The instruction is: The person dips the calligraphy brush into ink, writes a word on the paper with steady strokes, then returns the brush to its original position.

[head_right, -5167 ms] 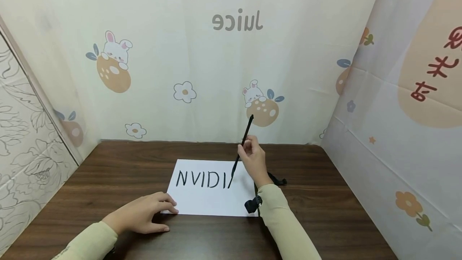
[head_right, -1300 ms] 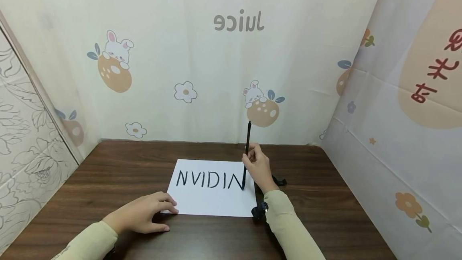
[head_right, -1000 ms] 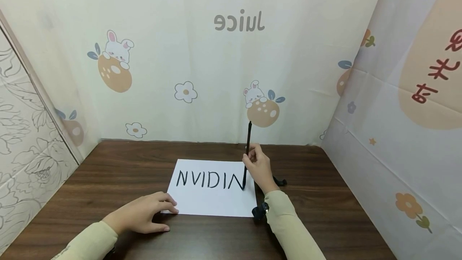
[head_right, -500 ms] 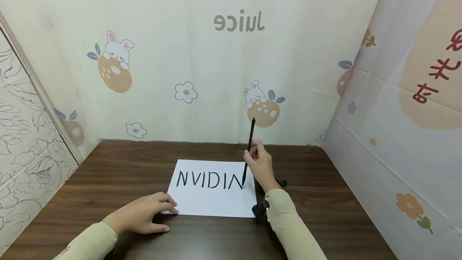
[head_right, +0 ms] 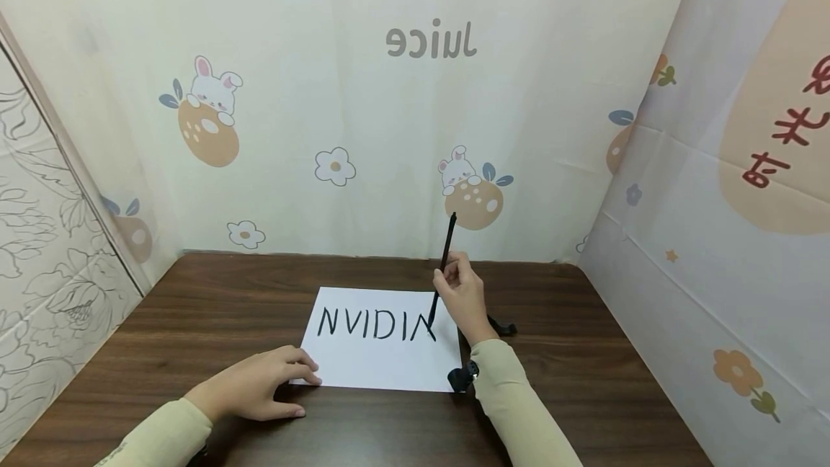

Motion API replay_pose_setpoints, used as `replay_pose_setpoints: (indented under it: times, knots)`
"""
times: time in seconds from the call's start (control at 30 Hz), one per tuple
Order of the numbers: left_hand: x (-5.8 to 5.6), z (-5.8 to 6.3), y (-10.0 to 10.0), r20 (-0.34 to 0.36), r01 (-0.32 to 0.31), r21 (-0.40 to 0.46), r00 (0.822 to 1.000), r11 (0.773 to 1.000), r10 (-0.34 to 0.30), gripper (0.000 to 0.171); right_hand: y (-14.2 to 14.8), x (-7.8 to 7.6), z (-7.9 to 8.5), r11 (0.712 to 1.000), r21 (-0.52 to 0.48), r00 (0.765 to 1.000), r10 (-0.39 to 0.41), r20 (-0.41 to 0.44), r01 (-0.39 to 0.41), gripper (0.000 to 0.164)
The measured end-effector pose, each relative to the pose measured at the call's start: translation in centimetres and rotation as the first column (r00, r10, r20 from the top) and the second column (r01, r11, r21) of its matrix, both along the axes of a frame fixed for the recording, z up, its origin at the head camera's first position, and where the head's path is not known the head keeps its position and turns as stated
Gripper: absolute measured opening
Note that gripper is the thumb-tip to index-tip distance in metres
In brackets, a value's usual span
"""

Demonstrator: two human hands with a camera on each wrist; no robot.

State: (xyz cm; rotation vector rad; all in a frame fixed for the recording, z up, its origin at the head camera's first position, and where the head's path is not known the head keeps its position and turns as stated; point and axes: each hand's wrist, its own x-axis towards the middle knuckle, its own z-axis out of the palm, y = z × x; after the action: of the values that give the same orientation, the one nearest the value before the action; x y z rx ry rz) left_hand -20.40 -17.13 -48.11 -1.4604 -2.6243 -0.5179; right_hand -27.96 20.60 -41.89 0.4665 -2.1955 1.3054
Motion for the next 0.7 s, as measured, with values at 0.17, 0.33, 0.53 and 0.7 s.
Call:
replay_pose_setpoints:
  times: [0.17, 0.33, 0.53, 0.7]
  knots:
    - [0.0, 0.0, 0.0, -0.005, 0.002, 0.003, 1.000, 1.000, -0.002, 0.034, -0.9, 0.9, 0.9, 1.000, 0.002, 1.000, 0.005, -0.010, -0.005, 0.019]
    - [0.0, 0.2, 0.0, -0.015, 0.008, 0.007, 1.000, 1.000, -0.008, 0.034, -1.2, 0.9, 0.8, 1.000, -0.003, 1.000, 0.012, -0.002, -0.012, 0.019]
    - [0.0, 0.1, 0.0, -0.013, 0.004, 0.002, 1.000, 1.000, -0.004, 0.034, -1.3, 0.8, 0.5, 1.000, -0.014, 1.000, 0.024, -0.002, -0.024, 0.019]
    - [-0.1, 0.0, 0.0, -0.010, 0.003, 0.001, 1.000, 1.000, -0.003, 0.034, -1.4, 0.8, 0.5, 0.999, -0.023, 1.000, 0.026, -0.004, -0.026, 0.019]
